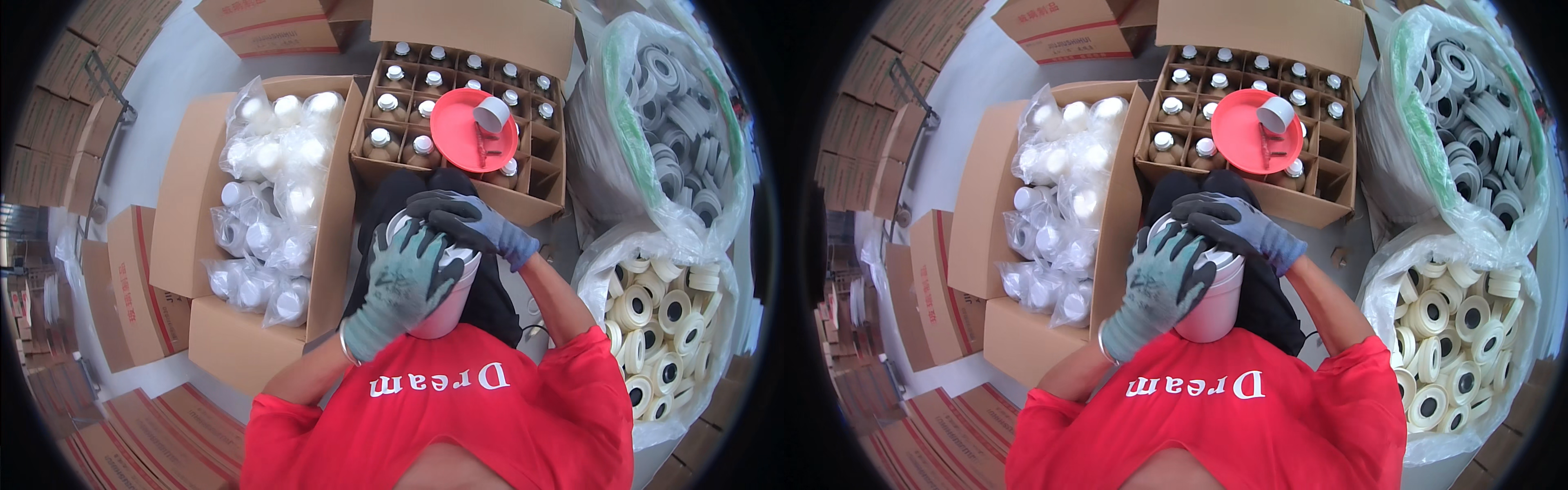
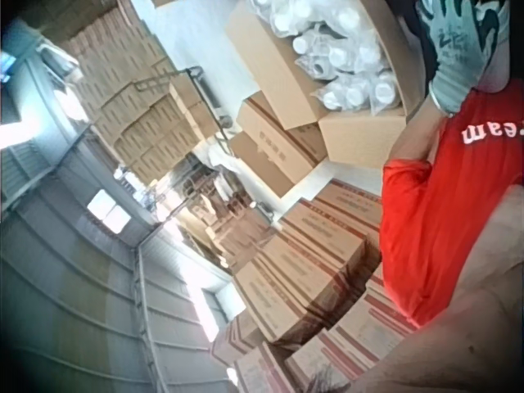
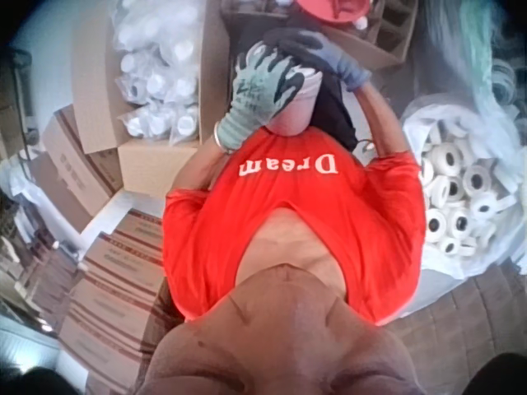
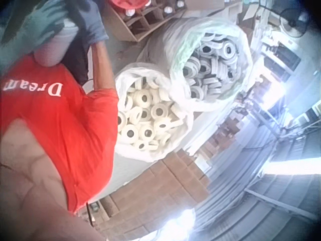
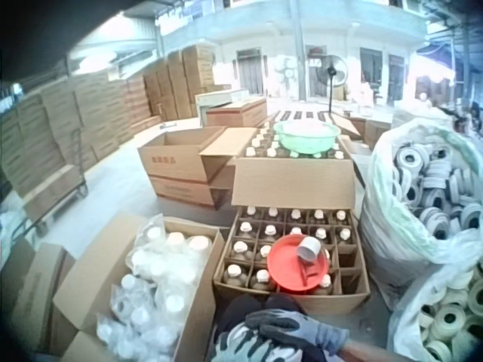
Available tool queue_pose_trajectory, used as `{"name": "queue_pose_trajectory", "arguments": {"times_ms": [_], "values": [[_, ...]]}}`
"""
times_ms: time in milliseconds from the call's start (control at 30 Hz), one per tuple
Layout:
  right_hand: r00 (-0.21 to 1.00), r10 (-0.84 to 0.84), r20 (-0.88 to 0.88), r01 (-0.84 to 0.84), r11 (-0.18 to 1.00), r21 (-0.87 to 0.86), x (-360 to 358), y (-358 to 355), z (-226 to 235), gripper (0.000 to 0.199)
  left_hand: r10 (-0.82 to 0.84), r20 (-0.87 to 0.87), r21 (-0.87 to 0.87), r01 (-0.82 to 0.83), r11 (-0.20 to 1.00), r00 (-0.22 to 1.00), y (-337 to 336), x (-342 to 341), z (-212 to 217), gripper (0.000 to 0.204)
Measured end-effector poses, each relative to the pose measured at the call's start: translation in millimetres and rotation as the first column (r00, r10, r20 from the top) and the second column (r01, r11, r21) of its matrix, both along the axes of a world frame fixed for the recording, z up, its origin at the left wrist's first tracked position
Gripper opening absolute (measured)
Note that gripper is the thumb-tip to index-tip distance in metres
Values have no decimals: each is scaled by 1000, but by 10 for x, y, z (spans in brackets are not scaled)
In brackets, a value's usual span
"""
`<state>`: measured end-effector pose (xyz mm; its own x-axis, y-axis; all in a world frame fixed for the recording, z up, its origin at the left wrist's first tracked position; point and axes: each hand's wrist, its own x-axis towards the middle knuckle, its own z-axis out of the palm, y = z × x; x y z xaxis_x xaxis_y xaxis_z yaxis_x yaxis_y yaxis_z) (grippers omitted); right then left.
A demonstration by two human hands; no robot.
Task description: The person assembles vacuum flasks by inserting metal liners into plastic outer casings, adds various components such as inner lids and handles, and then wraps the completed flasks in plastic bags before placing them back into cardboard boxes.
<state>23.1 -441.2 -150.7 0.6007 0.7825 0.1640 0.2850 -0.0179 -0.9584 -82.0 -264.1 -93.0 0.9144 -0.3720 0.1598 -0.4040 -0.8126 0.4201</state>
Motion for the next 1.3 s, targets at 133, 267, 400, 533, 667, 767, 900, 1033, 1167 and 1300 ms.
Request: {"name": "queue_pose_trajectory", "arguments": {"times_ms": [133, 267, 400, 533, 667, 767, 900, 1033, 1167, 1300], "values": [[853, -127, 506, 302, 912, -279, -534, -445, 502, 53, -96, 6, -706, 72, 705, 995, 400, 198, -317, 52], [845, -514, 144, 424, 483, -766, -1493, -966, 551, 58, 132, -201, -504, -218, 836, 971, 293, -18, -1329, 50], [941, -338, 5, 188, 510, -839, -1737, -1308, 238, 55, -375, -862, -506, -525, 684, 341, 412, 166, -1221, 32], [755, -650, 87, 655, 742, -140, -1645, -904, 43, 52, -458, -724, -669, -366, 647, 515, 491, 76, -1264, 31], [672, -584, -456, 618, 781, -91, -1541, -1071, -810, 51, -219, -733, -516, -317, 796, 644, 220, 87, -669, 31], [-27, 303, -953, 713, 674, 194, -1542, -1322, -1073, 54, -540, -142, -449, 433, 782, 829, -144, 108, -76, 44], [275, -521, -808, 772, 621, -137, -1333, -1150, -552, 60, -395, -461, -629, 21, 778, 795, 32, 335, -553, 36], [583, -704, -406, 806, 565, 178, -1234, -972, -391, 62, -375, -534, -501, 73, 862, 758, 170, 248, -1053, 26], [17, -156, -988, 790, 608, -83, -1332, -1334, -823, 57, -450, 98, -386, 450, 805, 888, -229, 324, -155, 33], [558, -580, -594, 679, 730, -76, -1114, -1537, -578, 45, -386, 123, -527, 390, 755, 914, -98, 629, -136, 29]]}}
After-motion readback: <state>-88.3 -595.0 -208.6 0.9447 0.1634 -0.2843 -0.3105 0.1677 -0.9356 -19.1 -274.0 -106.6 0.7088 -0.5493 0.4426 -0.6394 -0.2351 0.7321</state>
